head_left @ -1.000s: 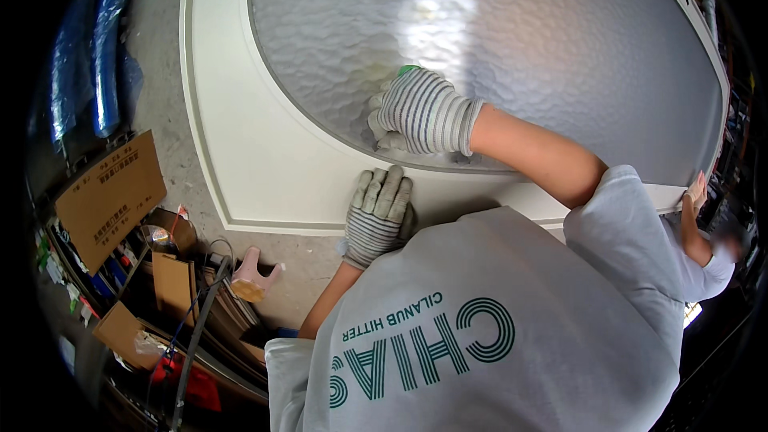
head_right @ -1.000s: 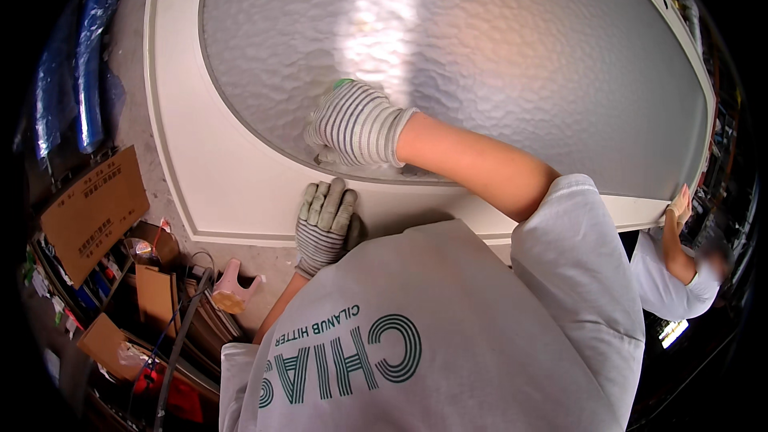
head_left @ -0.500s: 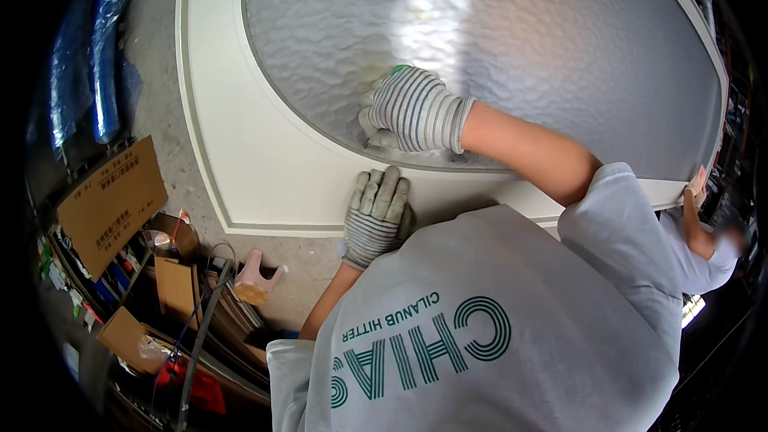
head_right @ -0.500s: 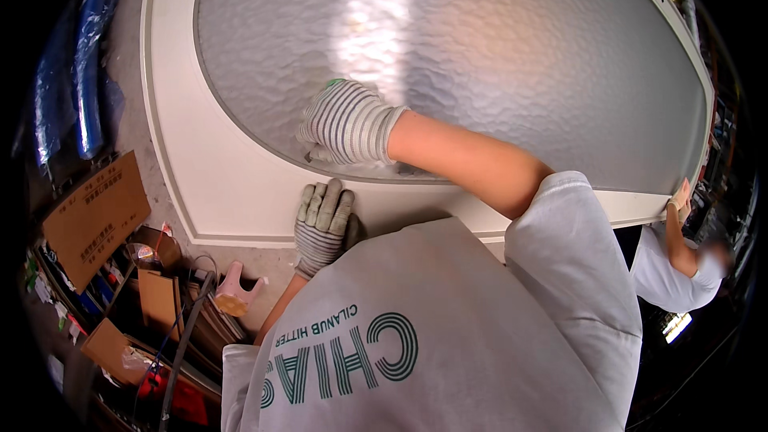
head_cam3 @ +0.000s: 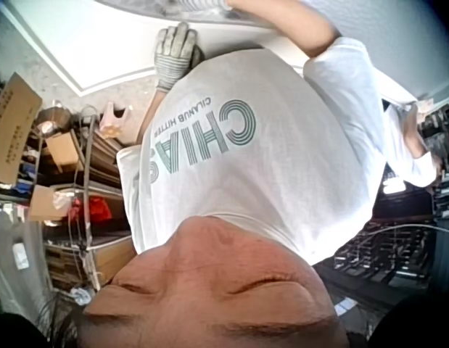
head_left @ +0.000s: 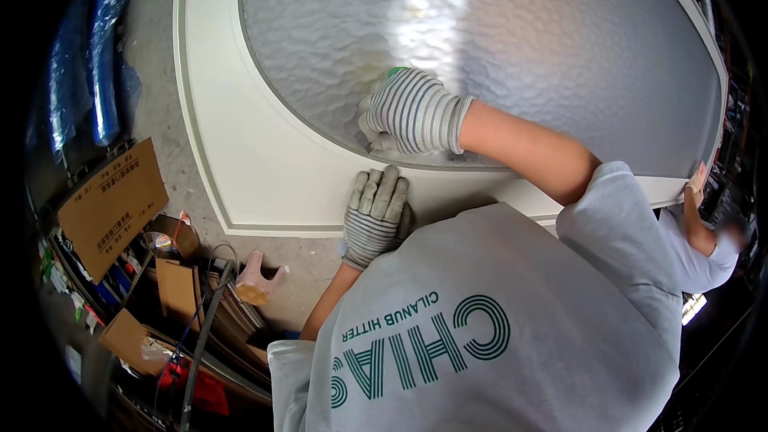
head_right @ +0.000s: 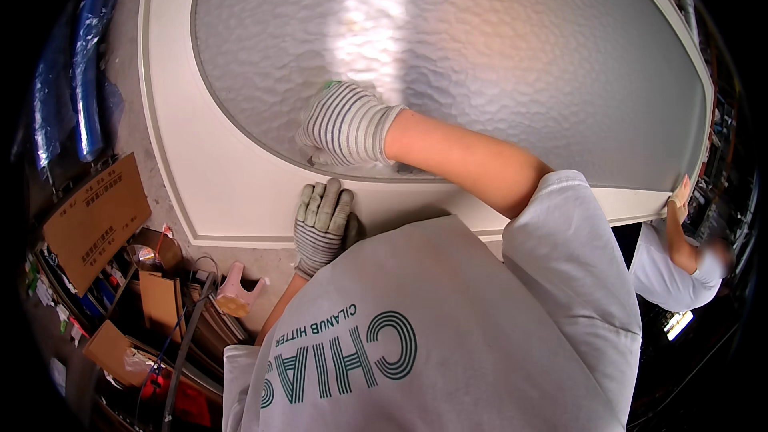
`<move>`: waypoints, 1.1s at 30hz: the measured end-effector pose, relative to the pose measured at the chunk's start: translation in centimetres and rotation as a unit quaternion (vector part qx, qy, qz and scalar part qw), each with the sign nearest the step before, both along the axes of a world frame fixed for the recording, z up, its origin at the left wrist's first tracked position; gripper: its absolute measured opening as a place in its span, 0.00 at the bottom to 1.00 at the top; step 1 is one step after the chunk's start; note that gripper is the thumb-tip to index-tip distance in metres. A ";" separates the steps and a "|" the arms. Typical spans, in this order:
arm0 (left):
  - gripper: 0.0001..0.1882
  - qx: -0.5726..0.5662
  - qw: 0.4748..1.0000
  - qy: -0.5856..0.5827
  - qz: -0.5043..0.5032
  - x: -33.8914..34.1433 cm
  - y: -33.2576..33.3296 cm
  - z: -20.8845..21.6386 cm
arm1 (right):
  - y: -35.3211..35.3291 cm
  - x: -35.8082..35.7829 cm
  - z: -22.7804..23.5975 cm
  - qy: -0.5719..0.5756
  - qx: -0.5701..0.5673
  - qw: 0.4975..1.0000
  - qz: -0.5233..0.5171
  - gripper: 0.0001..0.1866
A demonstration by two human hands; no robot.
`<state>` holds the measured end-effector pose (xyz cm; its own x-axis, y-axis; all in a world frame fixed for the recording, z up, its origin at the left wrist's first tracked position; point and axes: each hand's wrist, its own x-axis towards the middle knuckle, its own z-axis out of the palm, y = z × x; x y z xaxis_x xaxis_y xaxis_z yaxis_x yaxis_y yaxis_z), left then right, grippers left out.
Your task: The person uses a green utility knife to trim the edges of a textured film applied to a large white panel. The person carefully follows the curved contour of the panel's frame, cutting the excess film while holding the panel steady with their other hand.
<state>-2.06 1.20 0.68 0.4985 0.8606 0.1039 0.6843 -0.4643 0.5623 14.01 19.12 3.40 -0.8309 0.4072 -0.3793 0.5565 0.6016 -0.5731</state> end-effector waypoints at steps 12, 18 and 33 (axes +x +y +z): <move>0.21 -0.005 1.000 0.013 0.002 0.3 0.3 0.6 | 0.2 0.8 -0.3 -0.034 -0.033 0.998 0.040 0.09; 0.22 -0.006 1.000 0.013 -0.005 0.2 0.3 0.3 | -0.1 1.4 -0.7 0.019 0.002 0.999 0.038 0.08; 0.22 -0.016 1.000 0.017 -0.004 0.1 0.1 0.3 | -0.1 1.4 -0.7 0.024 -0.010 1.000 0.011 0.06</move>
